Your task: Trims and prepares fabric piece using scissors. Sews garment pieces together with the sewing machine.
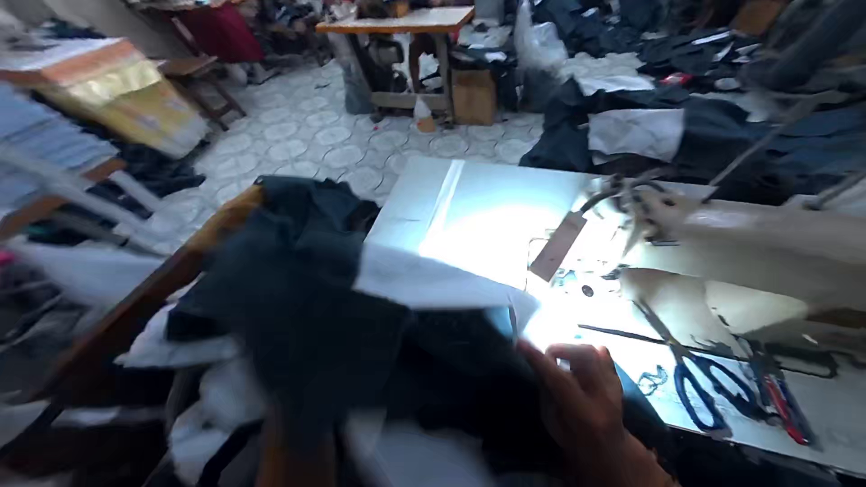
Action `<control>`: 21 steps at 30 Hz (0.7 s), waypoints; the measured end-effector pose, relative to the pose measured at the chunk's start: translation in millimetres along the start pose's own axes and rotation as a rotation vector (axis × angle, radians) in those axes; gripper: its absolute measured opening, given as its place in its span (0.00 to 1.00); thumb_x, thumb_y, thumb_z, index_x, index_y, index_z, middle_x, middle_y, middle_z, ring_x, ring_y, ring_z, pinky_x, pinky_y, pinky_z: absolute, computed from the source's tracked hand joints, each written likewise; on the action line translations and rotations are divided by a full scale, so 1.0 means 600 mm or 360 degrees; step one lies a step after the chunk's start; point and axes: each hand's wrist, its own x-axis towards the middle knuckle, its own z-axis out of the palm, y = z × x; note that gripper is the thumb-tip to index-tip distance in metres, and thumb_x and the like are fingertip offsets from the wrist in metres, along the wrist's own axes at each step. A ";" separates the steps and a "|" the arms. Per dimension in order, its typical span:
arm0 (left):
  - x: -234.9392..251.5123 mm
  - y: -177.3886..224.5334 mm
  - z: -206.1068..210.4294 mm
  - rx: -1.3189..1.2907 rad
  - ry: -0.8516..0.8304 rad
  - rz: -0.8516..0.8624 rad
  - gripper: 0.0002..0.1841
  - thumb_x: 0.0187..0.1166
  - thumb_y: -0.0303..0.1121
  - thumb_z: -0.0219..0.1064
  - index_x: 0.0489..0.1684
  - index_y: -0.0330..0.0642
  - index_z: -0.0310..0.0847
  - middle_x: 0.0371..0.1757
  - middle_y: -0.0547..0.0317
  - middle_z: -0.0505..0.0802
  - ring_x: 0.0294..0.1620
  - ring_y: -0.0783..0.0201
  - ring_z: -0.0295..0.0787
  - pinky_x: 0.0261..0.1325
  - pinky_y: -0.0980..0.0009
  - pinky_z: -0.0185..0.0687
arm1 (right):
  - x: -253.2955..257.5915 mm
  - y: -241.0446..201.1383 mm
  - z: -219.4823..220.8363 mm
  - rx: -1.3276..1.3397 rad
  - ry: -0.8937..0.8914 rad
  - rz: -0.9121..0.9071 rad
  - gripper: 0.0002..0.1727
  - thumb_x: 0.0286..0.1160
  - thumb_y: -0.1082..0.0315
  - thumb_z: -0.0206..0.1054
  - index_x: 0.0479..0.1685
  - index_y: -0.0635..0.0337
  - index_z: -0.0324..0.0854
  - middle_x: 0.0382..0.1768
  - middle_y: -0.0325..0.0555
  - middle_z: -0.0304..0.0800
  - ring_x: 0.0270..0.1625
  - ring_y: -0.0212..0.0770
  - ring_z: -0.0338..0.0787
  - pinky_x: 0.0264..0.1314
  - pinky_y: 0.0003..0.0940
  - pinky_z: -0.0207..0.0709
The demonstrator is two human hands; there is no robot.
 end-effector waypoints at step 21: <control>0.179 -0.062 0.091 -0.0141 -0.0935 -0.0698 0.28 0.95 0.51 0.31 0.71 0.43 0.71 0.35 0.59 0.88 0.27 0.71 0.82 0.31 0.77 0.79 | 0.047 0.101 0.284 -0.0322 -0.1062 0.0769 0.34 0.87 0.66 0.55 0.94 0.46 0.57 0.87 0.78 0.54 0.88 0.87 0.48 0.79 0.88 0.35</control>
